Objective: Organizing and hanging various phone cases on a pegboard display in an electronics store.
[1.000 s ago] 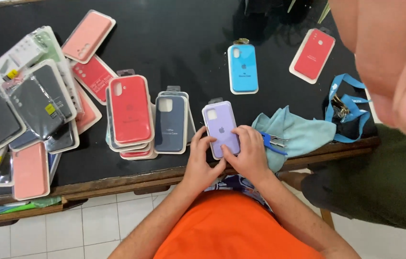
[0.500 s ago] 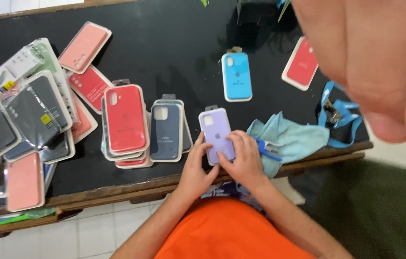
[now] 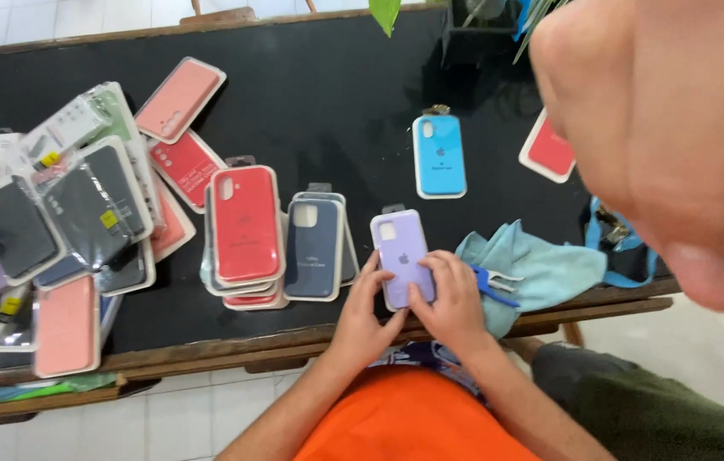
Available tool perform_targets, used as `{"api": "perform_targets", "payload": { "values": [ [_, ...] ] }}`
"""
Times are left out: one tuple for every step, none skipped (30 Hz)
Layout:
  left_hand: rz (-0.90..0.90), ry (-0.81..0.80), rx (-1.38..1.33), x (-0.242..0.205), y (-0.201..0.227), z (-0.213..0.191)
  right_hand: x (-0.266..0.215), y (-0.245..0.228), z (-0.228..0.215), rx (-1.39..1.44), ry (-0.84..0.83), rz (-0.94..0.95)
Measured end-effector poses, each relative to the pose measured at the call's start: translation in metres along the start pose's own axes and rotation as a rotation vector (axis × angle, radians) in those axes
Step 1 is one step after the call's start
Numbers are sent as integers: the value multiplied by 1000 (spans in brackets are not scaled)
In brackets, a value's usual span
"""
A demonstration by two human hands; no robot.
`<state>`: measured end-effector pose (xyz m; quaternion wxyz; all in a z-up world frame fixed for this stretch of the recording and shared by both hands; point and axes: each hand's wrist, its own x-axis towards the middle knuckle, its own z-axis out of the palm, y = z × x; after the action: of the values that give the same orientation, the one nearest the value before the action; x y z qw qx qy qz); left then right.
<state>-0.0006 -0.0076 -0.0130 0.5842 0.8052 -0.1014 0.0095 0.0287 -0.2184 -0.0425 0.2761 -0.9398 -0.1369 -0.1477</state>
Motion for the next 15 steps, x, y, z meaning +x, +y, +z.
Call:
{"api": "perform_targets", "payload": {
  "values": [
    [37, 32, 9, 1, -4, 0, 2, 1, 3, -5, 20, -22],
    [74, 63, 18, 2, -8, -1, 5, 1, 5, -9, 39, -43],
    [82, 70, 33, 2, -9, -1, 5, 0, 5, 2, 50, -53],
    [100, 81, 11, 1, -10, -1, 4, -1, 5, -4, 56, -54],
    [118, 89, -7, 1, -10, -3, 4, -4, 6, -5, 63, -55],
    [126, 95, 13, 2, -8, -4, 7, -8, 1, 11, 76, -63],
    [115, 75, 0, 2, -5, -4, 8, -13, -5, 15, 38, -40],
    [105, 55, -13, 2, -2, -5, 9, -17, -11, 20, -1, -18],
    [106, 64, -6, 1, -1, -8, 9, -19, -8, 27, 0, -27],
    [84, 42, -4, 1, 0, -11, 8, -19, -4, 23, -8, 5],
    [59, 24, -20, -2, 1, -5, 4, -14, -7, 5, -26, 34],
    [56, 37, -30, 0, 4, -3, 5, -11, -9, -2, -36, 23],
    [38, 25, -20, 1, 6, -6, 6, -13, -7, -1, -36, 29],
    [21, 13, -10, 2, 9, -10, 6, -15, -6, 0, -37, 36],
    [19, 13, -3, 2, 10, -11, 7, -15, -6, 8, -36, 36]
  ]
}}
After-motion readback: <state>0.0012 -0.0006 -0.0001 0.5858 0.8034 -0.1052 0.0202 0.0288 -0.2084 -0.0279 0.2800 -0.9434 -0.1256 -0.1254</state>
